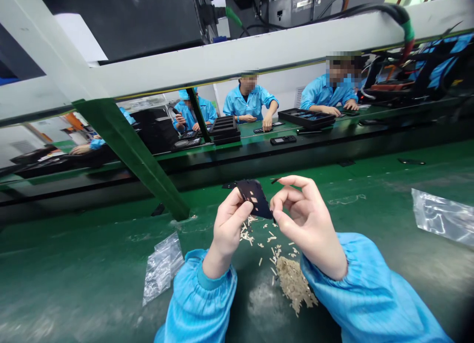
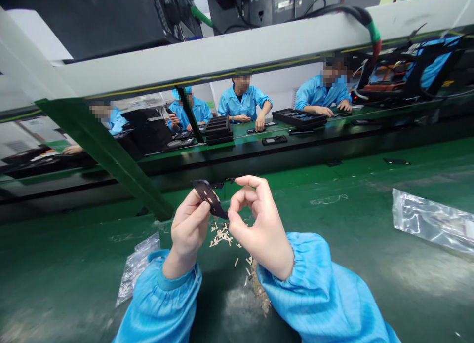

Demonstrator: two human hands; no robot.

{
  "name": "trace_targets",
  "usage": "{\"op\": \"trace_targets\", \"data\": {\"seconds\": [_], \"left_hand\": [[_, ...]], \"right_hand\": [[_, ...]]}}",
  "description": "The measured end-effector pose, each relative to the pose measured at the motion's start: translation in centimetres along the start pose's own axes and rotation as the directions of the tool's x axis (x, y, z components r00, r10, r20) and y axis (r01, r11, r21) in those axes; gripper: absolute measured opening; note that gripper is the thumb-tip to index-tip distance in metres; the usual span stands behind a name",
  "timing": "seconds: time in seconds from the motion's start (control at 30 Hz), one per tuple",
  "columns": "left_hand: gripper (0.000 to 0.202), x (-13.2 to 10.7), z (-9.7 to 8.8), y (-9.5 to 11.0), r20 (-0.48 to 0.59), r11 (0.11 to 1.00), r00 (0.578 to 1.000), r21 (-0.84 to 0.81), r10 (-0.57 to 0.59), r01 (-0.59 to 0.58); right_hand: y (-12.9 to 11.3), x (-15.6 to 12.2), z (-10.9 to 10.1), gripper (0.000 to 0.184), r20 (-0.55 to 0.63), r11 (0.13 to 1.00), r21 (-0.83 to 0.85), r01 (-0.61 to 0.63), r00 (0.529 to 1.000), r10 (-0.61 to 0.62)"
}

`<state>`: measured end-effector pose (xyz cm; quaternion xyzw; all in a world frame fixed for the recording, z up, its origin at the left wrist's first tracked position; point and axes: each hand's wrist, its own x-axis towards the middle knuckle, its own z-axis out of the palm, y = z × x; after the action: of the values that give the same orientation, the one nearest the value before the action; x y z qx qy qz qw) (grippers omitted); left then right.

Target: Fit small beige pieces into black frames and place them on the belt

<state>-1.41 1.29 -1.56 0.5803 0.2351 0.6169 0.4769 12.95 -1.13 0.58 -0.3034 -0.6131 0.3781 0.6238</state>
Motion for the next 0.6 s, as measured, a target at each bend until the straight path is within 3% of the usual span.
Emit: {"op": "trace_targets", "data": {"seconds": [0.2, 0.6], "left_hand": [[0.017, 0.26, -0.05, -0.01, 0.002, 1.000, 1.000, -0.017, 0.010, -0.010], [0.016, 0.27, -0.21, -0.08, 0.008, 1.000, 1.000, 0.001, 0.009, -0.009]], "right_hand": [[-0.11, -0.17, 0.01, 0.043, 0.001, 0.995, -0.083, 0.063, 0.998, -0.063], [-0.45, -0.42, -0.08, 0.044, 0.037, 0.987, -0.143, 0.069, 0.997, -0.064]]}}
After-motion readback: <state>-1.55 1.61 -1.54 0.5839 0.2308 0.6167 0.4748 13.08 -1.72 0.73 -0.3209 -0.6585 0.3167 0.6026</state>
